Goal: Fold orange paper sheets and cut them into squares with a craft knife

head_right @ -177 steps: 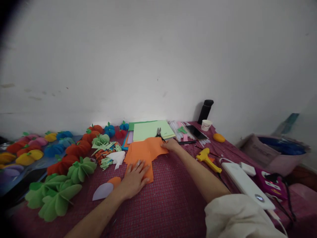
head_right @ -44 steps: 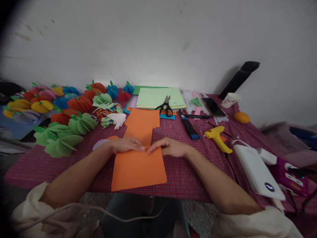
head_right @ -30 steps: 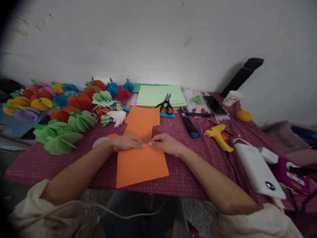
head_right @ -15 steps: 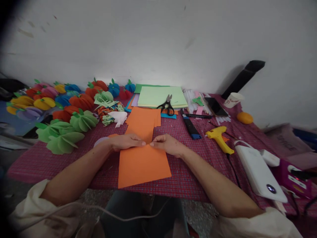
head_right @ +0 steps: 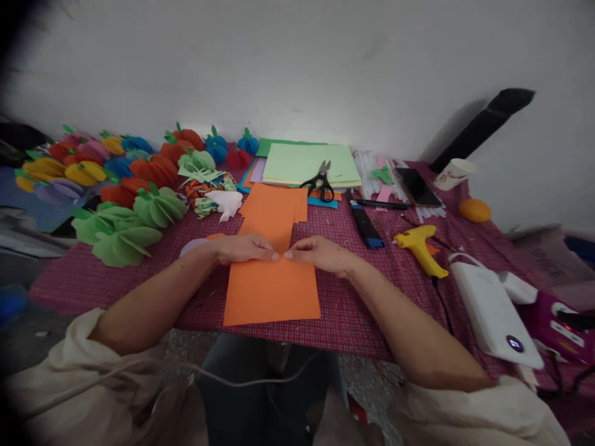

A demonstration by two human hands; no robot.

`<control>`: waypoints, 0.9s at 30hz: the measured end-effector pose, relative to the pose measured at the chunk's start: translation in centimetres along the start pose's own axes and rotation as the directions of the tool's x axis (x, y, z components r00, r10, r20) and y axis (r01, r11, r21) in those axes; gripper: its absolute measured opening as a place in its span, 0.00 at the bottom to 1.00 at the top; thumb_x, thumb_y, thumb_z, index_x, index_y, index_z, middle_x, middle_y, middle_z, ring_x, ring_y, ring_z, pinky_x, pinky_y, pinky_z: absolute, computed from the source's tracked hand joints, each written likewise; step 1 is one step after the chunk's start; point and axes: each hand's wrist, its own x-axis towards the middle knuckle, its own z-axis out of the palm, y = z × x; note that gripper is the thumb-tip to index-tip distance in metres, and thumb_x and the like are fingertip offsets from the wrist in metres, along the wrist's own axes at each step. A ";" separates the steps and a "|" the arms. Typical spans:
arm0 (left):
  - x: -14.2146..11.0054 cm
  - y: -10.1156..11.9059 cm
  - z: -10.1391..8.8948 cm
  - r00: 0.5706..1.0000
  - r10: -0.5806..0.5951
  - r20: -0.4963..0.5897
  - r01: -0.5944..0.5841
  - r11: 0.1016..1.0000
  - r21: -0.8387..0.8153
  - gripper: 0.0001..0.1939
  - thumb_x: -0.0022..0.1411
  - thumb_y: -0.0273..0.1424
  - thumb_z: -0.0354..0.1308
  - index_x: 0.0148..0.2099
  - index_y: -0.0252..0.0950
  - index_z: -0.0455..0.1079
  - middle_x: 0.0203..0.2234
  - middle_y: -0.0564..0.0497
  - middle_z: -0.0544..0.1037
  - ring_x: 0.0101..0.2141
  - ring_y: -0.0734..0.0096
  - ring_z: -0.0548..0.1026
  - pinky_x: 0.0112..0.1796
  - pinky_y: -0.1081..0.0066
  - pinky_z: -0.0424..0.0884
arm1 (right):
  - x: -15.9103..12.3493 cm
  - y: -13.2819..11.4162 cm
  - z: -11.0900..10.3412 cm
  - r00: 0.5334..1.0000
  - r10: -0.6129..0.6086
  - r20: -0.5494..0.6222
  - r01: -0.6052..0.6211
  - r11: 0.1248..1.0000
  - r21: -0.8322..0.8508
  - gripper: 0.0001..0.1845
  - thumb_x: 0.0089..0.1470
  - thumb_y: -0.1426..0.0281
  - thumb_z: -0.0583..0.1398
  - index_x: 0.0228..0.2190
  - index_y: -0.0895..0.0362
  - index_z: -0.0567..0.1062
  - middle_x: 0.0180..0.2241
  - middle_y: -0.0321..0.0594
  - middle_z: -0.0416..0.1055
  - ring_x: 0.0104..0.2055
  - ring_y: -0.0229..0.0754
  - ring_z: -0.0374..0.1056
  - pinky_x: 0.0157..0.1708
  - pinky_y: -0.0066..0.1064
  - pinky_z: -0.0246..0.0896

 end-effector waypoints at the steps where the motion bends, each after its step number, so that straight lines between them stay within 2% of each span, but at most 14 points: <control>1: 0.0 0.0 0.0 1.000 -0.012 0.000 0.012 1.000 -0.012 0.19 0.48 0.46 0.61 0.24 0.33 0.69 0.16 0.55 0.71 0.16 0.79 0.63 0.20 0.76 0.55 | 0.1 0.0 0.0 1.000 0.000 0.005 0.000 1.000 -0.011 0.15 0.43 0.58 0.63 0.28 0.57 0.77 0.27 0.34 0.72 0.29 0.36 0.64 0.32 0.29 0.56; 6: 0.0 -0.1 -0.2 0.999 -0.039 0.000 0.039 0.999 -0.038 0.18 0.48 0.45 0.61 0.27 0.33 0.72 0.18 0.54 0.73 0.18 0.78 0.65 0.21 0.77 0.57 | 0.4 0.4 0.1 1.000 0.025 0.000 -0.025 0.999 0.031 0.15 0.41 0.58 0.64 0.24 0.58 0.76 0.24 0.34 0.71 0.25 0.34 0.63 0.29 0.28 0.56; 10: -0.2 -0.3 -0.7 1.000 -0.011 0.019 0.013 0.997 -0.080 0.18 0.47 0.45 0.62 0.28 0.33 0.74 0.23 0.50 0.76 0.24 0.73 0.71 0.26 0.75 0.63 | 0.2 0.5 -0.4 0.997 0.047 -0.057 -0.043 0.997 0.066 0.15 0.39 0.58 0.65 0.25 0.58 0.76 0.25 0.35 0.73 0.27 0.35 0.65 0.31 0.29 0.58; 15: -0.5 -0.4 -1.4 0.999 0.030 -0.042 -0.032 0.997 -0.067 0.19 0.49 0.45 0.61 0.30 0.31 0.75 0.28 0.47 0.78 0.27 0.71 0.73 0.29 0.74 0.65 | 0.1 0.5 -0.8 0.995 0.070 -0.072 -0.059 0.987 0.146 0.15 0.39 0.58 0.65 0.25 0.58 0.76 0.27 0.36 0.74 0.29 0.36 0.66 0.32 0.30 0.60; 23: -1.0 -0.6 -2.9 0.995 0.070 -0.067 -0.068 0.997 0.021 0.20 0.50 0.46 0.59 0.30 0.31 0.74 0.23 0.49 0.77 0.22 0.74 0.71 0.25 0.76 0.66 | 0.1 0.6 -1.5 0.993 0.067 -0.097 -0.047 0.979 0.198 0.15 0.39 0.60 0.66 0.24 0.59 0.75 0.26 0.36 0.74 0.28 0.35 0.67 0.33 0.30 0.60; 27: -1.8 -0.3 -3.7 0.982 0.101 -0.157 -0.094 0.994 0.054 0.19 0.50 0.45 0.59 0.25 0.30 0.72 0.19 0.49 0.74 0.18 0.76 0.70 0.21 0.77 0.66 | -0.2 0.4 -2.0 0.991 0.053 -0.120 -0.026 0.975 0.221 0.15 0.39 0.60 0.67 0.23 0.60 0.75 0.26 0.36 0.74 0.28 0.35 0.67 0.33 0.29 0.60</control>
